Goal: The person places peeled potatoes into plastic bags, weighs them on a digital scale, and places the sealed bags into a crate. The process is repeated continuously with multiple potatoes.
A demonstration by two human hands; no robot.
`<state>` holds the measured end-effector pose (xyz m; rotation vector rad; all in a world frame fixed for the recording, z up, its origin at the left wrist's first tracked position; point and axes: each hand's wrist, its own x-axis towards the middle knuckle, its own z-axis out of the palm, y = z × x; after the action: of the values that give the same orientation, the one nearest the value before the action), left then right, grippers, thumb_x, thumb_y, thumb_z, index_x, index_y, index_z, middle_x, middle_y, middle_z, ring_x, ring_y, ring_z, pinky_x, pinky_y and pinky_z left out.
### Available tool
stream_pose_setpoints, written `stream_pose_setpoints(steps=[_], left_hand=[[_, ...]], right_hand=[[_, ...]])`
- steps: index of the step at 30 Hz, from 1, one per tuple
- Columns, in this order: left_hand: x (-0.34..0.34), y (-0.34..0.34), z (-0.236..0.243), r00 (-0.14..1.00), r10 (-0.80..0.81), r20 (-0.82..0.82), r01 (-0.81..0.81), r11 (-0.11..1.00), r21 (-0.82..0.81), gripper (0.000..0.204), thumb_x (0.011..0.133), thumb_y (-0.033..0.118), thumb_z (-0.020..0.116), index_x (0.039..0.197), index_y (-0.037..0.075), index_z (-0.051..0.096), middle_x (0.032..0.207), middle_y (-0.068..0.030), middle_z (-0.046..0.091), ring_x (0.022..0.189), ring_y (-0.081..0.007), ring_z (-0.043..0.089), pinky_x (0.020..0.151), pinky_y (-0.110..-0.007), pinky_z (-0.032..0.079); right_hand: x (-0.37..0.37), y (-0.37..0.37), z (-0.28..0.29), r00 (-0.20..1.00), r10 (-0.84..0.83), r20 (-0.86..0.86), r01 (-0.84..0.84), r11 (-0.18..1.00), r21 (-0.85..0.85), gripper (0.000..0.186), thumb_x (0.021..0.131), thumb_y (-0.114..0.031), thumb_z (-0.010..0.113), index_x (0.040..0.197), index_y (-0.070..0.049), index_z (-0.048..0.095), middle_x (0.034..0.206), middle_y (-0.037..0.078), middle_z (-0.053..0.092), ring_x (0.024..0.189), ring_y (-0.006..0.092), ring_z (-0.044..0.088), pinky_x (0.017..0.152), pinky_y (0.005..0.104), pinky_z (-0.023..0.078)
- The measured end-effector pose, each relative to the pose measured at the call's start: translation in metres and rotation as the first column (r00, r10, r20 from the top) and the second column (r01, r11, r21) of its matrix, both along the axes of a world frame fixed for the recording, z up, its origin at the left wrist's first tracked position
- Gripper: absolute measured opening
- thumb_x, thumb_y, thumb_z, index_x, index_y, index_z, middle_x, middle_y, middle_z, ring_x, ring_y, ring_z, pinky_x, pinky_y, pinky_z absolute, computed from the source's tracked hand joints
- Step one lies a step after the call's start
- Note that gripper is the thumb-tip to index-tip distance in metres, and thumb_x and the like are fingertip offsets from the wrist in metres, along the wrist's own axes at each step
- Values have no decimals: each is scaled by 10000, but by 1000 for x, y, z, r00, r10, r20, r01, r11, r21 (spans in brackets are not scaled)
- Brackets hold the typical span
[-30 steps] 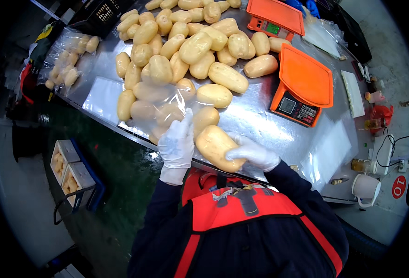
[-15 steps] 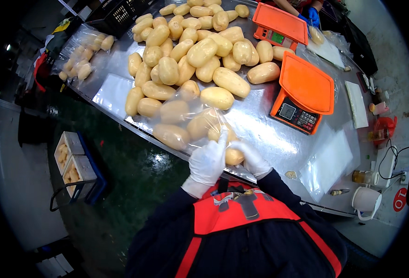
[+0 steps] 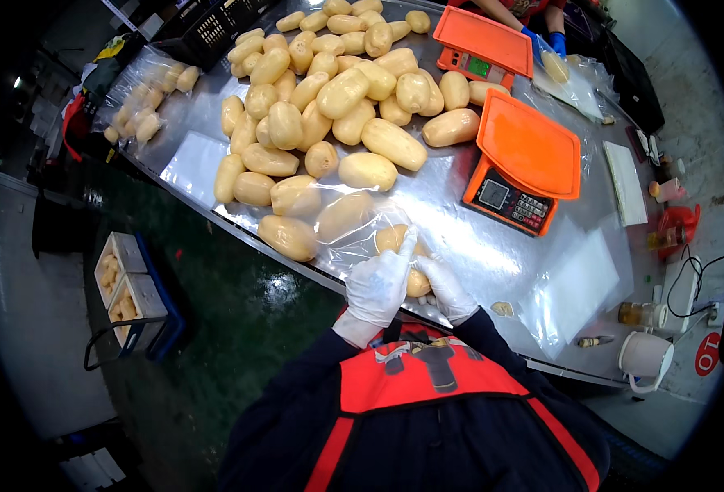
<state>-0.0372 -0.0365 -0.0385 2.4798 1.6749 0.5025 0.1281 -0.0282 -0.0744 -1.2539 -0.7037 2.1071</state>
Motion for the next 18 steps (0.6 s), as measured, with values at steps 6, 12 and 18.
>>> stream_pose_setpoints(steps=[6, 12, 18], left_hand=[[17, -5, -7, 998, -31, -48, 31, 1000, 0, 530, 873, 152, 598, 1402, 174, 628, 693, -62, 585, 563, -247, 631, 519, -394, 492], [28, 1, 1, 995, -97, -17, 98, 992, 82, 584, 865, 145, 600, 1446, 198, 590, 667, -50, 547, 551, -255, 611, 524, -406, 489], [25, -13, 0, 999, 5, -42, -1, 995, 103, 610, 857, 116, 589, 1462, 190, 576, 670, -52, 517, 561, -247, 598, 533, -404, 489]], right_hand=[[3, -22, -38, 972, 67, 224, -129, 952, 277, 426, 1041, -411, 547, 1344, -112, 526, 907, 20, 681, 694, 159, 665, 563, 295, 523], [4, -21, -51, 956, -75, 283, -88, 847, 524, 496, 1037, -472, 554, 1306, -55, 540, 996, 60, 712, 816, 277, 697, 754, 402, 561], [29, -13, -47, 947, -125, -296, 103, 991, -90, 440, 1054, -369, 570, 1382, -81, 512, 1141, 75, 663, 1013, 181, 638, 868, 339, 541]])
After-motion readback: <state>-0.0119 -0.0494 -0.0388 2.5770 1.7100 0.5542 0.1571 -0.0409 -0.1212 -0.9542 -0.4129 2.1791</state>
